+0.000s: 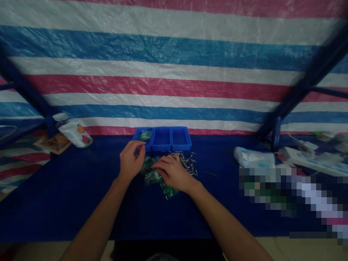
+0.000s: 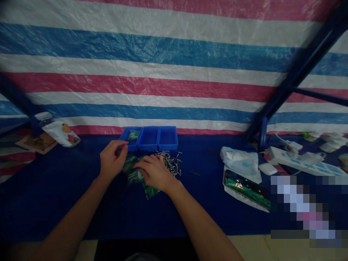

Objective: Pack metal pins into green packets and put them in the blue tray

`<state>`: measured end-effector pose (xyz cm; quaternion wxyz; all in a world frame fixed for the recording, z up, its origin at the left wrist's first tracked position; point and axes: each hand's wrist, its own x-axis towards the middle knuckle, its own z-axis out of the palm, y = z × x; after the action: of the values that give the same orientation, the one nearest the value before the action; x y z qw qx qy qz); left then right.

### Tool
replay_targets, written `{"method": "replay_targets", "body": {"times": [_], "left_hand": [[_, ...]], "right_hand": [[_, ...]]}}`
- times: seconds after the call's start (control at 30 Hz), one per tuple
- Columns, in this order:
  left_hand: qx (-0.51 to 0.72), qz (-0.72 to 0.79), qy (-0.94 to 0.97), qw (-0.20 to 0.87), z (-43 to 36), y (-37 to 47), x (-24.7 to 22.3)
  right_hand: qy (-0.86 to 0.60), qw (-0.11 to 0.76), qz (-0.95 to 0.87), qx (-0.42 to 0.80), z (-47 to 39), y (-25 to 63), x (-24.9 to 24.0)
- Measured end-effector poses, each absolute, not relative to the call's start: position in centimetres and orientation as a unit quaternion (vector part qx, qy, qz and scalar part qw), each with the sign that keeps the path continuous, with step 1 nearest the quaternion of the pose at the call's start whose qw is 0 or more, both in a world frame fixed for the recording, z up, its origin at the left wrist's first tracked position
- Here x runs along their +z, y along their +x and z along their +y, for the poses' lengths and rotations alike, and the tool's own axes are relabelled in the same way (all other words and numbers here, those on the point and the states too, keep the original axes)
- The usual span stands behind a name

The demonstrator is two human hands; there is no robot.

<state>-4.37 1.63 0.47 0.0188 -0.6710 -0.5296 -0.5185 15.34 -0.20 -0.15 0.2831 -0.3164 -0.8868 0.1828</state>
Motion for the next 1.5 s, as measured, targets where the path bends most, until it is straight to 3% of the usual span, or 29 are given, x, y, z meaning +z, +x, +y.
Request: {"method": "replay_targets", "body": {"times": [0.17,0.3,0.57,0.7,0.93,1.1,1.5], "left_hand": [[-0.531,-0.492,-0.683,-0.093,1.3,-3.9,0.4],[-0.471,-0.452,-0.737,-0.176,0.9,-2.8,0.3],[-0.482,-0.477,-0.67,-0.302,1.0,-1.1,-0.5],[-0.521,-0.473,-0.63,-0.328,1.2,-1.0,-0.4],[-0.508,-0.456,-0.64,-0.352,1.3,-1.3,-0.8],[-0.455,-0.48,-0.683,-0.309,1.2,-1.6,-0.9],[-0.477,-0.466,-0.67,-0.328,1.1,-1.4,-1.0]], "right_hand": [[-0.32,0.471,-0.759,0.315,0.4,15.1,0.2],[-0.375,0.533,-0.659,0.376,1.3,15.5,0.0],[-0.384,0.553,-0.569,0.472,2.0,15.7,-0.4],[-0.369,0.508,-0.582,0.517,2.1,15.7,-0.3],[-0.376,0.493,-0.595,0.512,2.1,15.8,-0.3],[-0.383,0.492,-0.606,0.495,2.2,16.0,-0.4],[-0.385,0.47,-0.62,0.496,1.9,15.8,-0.4]]}}
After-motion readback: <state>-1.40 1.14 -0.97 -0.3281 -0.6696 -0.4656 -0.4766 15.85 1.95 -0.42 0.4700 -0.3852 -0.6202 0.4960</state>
